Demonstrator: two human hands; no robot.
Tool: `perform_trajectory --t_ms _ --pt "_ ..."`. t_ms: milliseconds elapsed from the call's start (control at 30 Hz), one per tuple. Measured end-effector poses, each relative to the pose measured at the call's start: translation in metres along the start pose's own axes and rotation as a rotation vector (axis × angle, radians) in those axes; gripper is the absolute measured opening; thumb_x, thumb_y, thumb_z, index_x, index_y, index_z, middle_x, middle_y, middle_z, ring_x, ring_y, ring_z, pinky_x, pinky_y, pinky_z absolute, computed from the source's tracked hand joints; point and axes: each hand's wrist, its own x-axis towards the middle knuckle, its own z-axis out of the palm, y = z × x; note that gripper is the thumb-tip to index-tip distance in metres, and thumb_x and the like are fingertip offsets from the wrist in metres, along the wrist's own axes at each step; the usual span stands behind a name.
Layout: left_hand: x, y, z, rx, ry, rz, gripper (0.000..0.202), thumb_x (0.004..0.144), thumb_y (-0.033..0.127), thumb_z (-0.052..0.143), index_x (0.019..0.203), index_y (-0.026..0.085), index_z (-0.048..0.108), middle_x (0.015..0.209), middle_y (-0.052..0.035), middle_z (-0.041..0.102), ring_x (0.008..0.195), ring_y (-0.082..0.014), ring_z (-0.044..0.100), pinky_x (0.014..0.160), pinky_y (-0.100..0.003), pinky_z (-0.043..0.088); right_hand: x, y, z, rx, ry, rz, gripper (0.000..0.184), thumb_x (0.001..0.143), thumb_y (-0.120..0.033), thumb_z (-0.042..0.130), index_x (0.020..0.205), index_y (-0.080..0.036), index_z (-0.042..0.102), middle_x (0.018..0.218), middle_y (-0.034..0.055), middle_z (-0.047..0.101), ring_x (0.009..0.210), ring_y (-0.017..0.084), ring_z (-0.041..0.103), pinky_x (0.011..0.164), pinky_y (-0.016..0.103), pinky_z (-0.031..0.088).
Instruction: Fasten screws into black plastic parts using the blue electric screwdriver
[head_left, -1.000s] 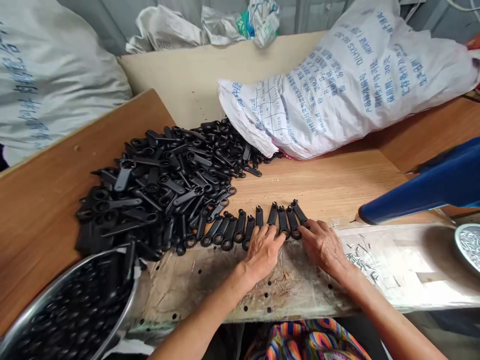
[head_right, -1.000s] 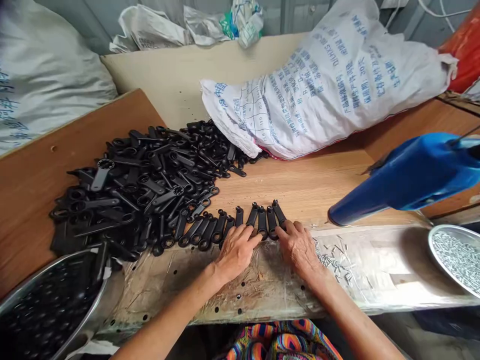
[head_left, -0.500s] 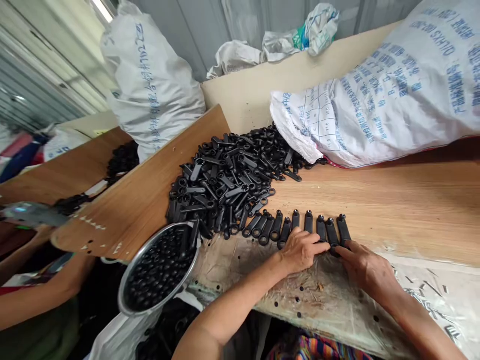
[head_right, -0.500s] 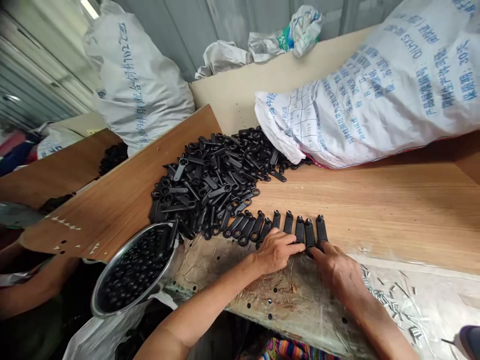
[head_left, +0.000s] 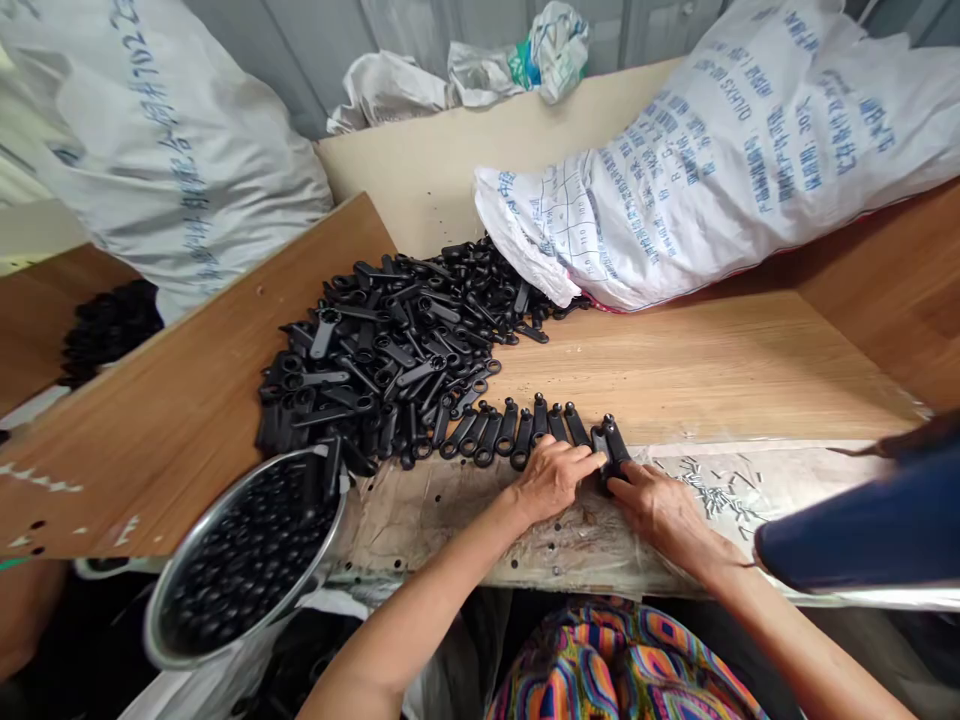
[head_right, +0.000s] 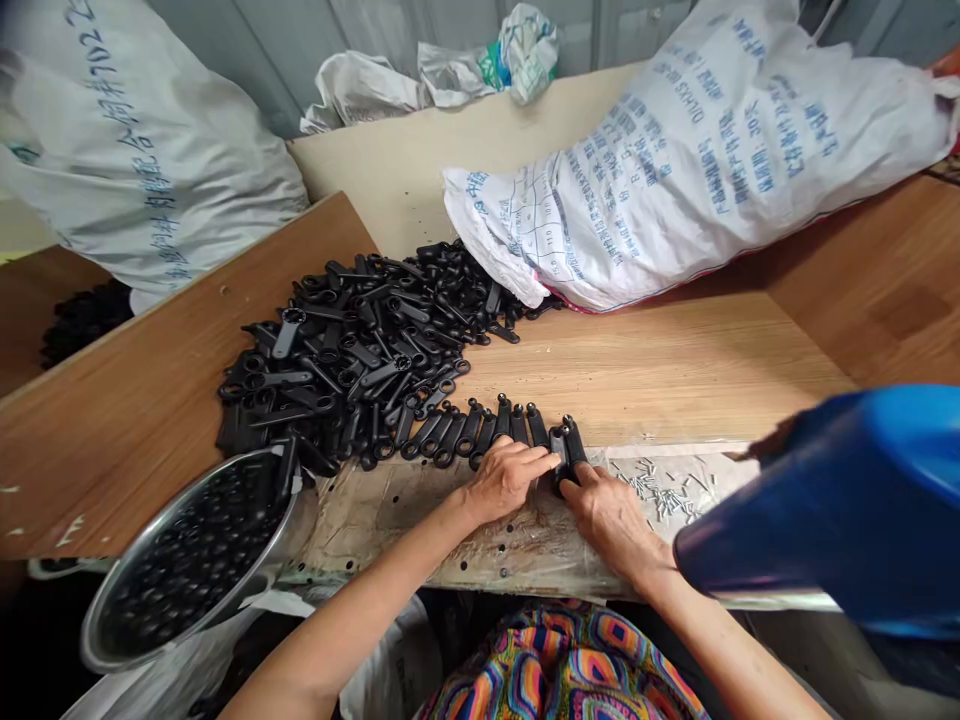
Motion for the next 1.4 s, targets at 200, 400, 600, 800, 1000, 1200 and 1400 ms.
perform_trajectory --t_ms 200,400,600,800,1000,1200,1400 --pt "0.006 0.005 0.001 0.062 0.000 -0.028 0.037 0.088 0.014 0.042 0.122 0.025 0.050 0.088 0.0023 0.066 0.077 -0.0168 0.055 0.069 -0.036 0.032 0.000 -0.009 0.002 -0.034 0.006 0.031 0.014 0.087 -0.016 0.048 0.088 -0.022 0.060 0.088 0.0050 0.057 0.077 0.018 0.055 0.052 0.025 0.028" --pt "-0.004 0.012 -0.003 0.062 -0.022 -0.010 0.042 0.084 0.009 0.043 0.122 0.024 0.051 0.085 0.0014 0.066 0.075 -0.0159 0.056 0.069 -0.036 0.035 -0.019 -0.014 0.001 -0.108 0.106 0.000 0.016 0.087 -0.012 0.046 0.088 -0.021 0.059 0.088 0.0054 0.056 0.075 0.018 0.053 0.054 0.027 0.032" --pt "-0.038 0.050 -0.018 0.001 -0.056 0.097 0.042 0.086 0.011 0.041 0.126 0.020 0.048 0.089 -0.0016 0.065 0.076 -0.0156 0.055 0.070 -0.035 0.037 -0.064 -0.021 -0.001 -0.137 0.058 -0.030 0.022 0.084 -0.010 0.047 0.098 -0.022 0.059 0.097 0.0083 0.057 0.077 0.020 0.054 0.059 0.029 0.038" --pt "-0.065 0.081 -0.020 0.018 -0.039 0.221 0.034 0.092 0.016 0.034 0.122 0.018 0.050 0.089 -0.0025 0.063 0.072 -0.0154 0.051 0.066 -0.034 0.037 -0.097 -0.026 0.005 -0.165 0.053 -0.037 0.029 0.082 -0.008 0.047 0.103 -0.024 0.058 0.120 0.0111 0.052 0.079 0.020 0.056 0.057 0.029 0.042" --pt "-0.075 0.078 -0.010 0.036 0.026 0.173 0.040 0.090 0.013 0.031 0.125 0.020 0.050 0.110 -0.0055 0.062 0.082 -0.0152 0.055 0.070 -0.033 0.042 -0.095 -0.028 0.007 -0.177 0.119 -0.055 0.027 0.082 -0.010 0.049 0.102 -0.024 0.061 0.123 0.0133 0.052 0.080 0.021 0.057 0.057 0.028 0.045" --pt "-0.088 0.068 -0.021 -0.043 0.221 0.122 0.034 0.089 0.016 0.038 0.120 0.018 0.055 0.112 -0.0053 0.063 0.091 -0.0156 0.058 0.074 -0.031 0.044 -0.071 -0.034 -0.010 -0.015 0.267 -0.152 0.017 0.082 -0.016 0.052 0.096 -0.020 0.062 0.111 0.0095 0.059 0.080 0.021 0.056 0.060 0.030 0.048" --pt "-0.094 0.005 -0.027 0.108 0.227 -0.248 0.034 0.086 0.009 0.040 0.113 0.017 0.059 0.110 -0.0064 0.063 0.101 -0.0190 0.054 0.083 -0.033 0.045 0.014 -0.061 -0.036 0.020 0.102 -0.219 0.015 0.088 -0.016 0.045 0.085 -0.020 0.059 0.089 0.0045 0.060 0.081 0.020 0.053 0.060 0.028 0.043"
